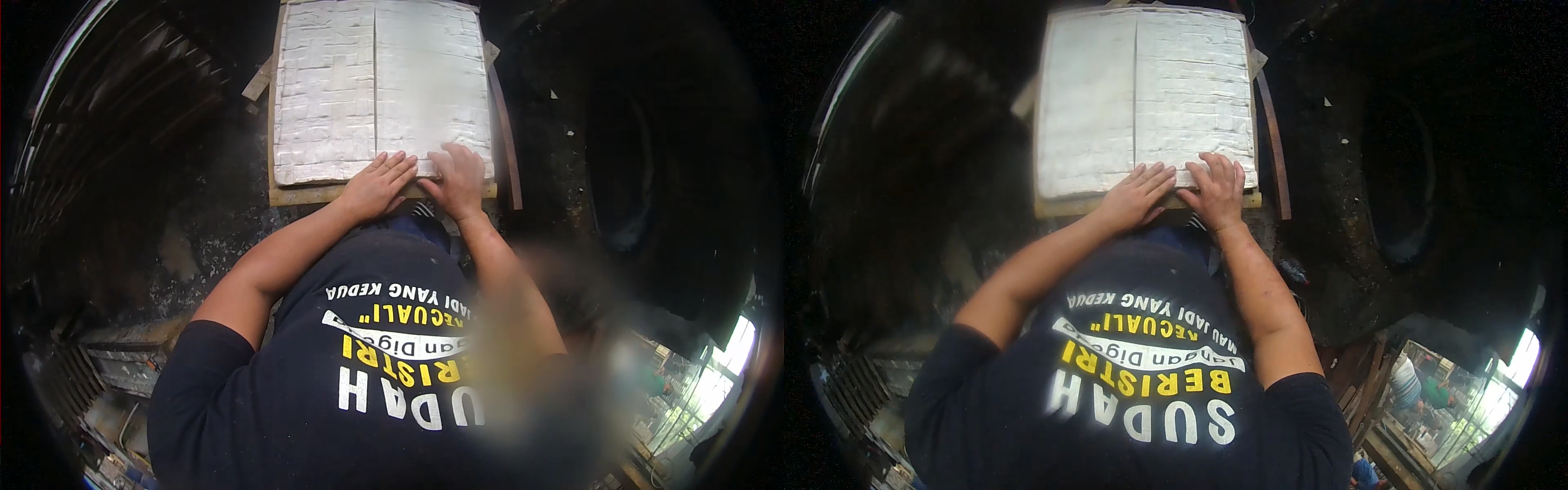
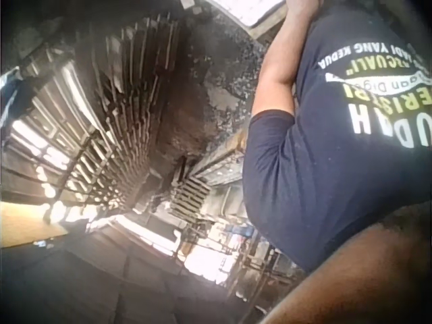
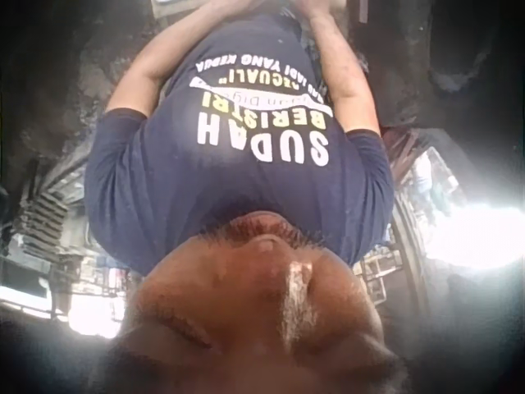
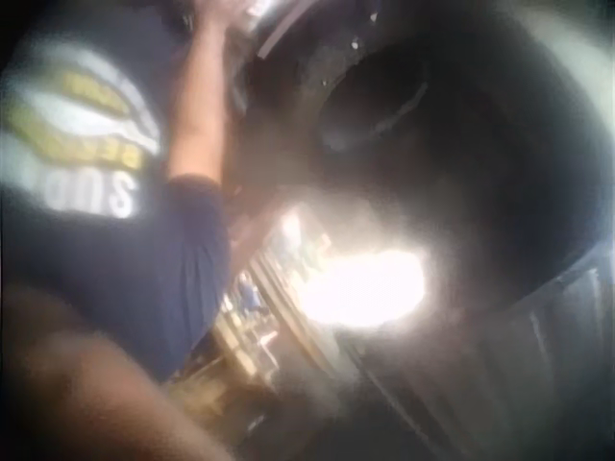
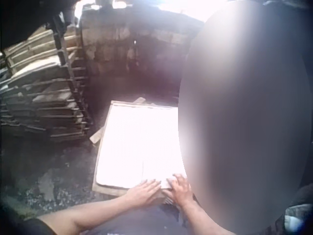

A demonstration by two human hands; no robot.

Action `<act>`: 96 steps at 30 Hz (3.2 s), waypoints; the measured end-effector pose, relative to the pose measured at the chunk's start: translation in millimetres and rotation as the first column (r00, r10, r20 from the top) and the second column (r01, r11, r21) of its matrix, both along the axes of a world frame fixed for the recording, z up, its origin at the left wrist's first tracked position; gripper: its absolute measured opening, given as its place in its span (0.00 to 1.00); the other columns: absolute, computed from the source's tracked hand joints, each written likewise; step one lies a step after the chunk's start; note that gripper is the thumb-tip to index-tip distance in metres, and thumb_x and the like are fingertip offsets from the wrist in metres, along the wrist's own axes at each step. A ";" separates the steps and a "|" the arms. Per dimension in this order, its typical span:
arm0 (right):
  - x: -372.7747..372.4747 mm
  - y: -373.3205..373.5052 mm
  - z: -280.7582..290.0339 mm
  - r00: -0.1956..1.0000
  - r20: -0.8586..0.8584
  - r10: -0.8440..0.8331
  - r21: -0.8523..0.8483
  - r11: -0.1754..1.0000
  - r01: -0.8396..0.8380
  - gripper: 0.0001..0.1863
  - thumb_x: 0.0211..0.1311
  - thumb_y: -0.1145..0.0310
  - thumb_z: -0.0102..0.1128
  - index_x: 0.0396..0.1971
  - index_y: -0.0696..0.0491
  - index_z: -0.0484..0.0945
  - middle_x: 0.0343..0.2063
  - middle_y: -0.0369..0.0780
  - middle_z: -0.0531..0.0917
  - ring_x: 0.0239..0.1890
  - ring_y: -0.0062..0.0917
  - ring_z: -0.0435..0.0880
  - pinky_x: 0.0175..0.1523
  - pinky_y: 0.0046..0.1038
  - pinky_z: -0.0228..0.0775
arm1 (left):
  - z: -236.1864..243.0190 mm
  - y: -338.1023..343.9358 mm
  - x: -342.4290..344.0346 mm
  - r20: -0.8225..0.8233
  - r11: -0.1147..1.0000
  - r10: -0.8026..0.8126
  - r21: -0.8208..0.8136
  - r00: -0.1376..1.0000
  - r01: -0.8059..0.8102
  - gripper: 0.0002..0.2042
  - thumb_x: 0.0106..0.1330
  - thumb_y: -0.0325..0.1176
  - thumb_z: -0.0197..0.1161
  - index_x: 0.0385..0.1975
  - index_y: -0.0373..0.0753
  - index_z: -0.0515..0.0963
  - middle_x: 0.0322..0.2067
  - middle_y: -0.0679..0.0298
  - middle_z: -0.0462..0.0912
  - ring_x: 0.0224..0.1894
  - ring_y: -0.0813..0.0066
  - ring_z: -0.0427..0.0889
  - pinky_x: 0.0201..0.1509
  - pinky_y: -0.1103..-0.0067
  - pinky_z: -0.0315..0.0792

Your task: The person deep fries tofu in a large outdoor vat using a long-handled scoop and then transfers the cooked tofu into plastic crates by hand.

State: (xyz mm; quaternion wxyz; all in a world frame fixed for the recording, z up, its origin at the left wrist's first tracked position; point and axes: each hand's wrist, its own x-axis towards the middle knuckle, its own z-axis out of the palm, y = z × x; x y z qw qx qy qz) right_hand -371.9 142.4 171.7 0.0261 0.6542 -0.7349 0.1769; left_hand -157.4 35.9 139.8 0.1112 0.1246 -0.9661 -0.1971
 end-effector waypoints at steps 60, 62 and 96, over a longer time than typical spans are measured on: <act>77.4 -55.9 -9.0 0.965 -0.009 0.263 0.008 0.965 -0.263 0.39 0.44 0.40 0.75 0.60 0.36 0.78 0.62 0.34 0.73 0.69 0.33 0.66 0.73 0.56 0.49 | 2.5 -7.3 94.8 0.064 0.938 0.340 -0.091 0.938 -0.334 0.42 0.60 0.54 0.68 0.71 0.36 0.64 0.76 0.56 0.59 0.78 0.57 0.55 0.79 0.58 0.52; 78.5 -67.8 -16.4 0.977 -0.082 0.197 0.028 0.980 -0.196 0.39 0.44 0.41 0.75 0.60 0.35 0.77 0.62 0.33 0.74 0.69 0.32 0.66 0.72 0.56 0.50 | 1.3 -8.4 94.4 0.056 0.944 0.324 -0.085 0.944 -0.319 0.42 0.60 0.54 0.69 0.71 0.36 0.65 0.76 0.56 0.59 0.78 0.57 0.55 0.79 0.58 0.52; 119.1 -102.0 -11.9 0.964 -0.056 0.259 0.065 0.965 -0.255 0.35 0.54 0.41 0.70 0.62 0.38 0.76 0.65 0.36 0.71 0.71 0.35 0.63 0.72 0.58 0.49 | 2.3 -11.5 147.3 0.086 0.907 0.414 -0.119 0.906 -0.403 0.43 0.58 0.51 0.72 0.72 0.40 0.64 0.76 0.58 0.57 0.79 0.58 0.54 0.79 0.58 0.51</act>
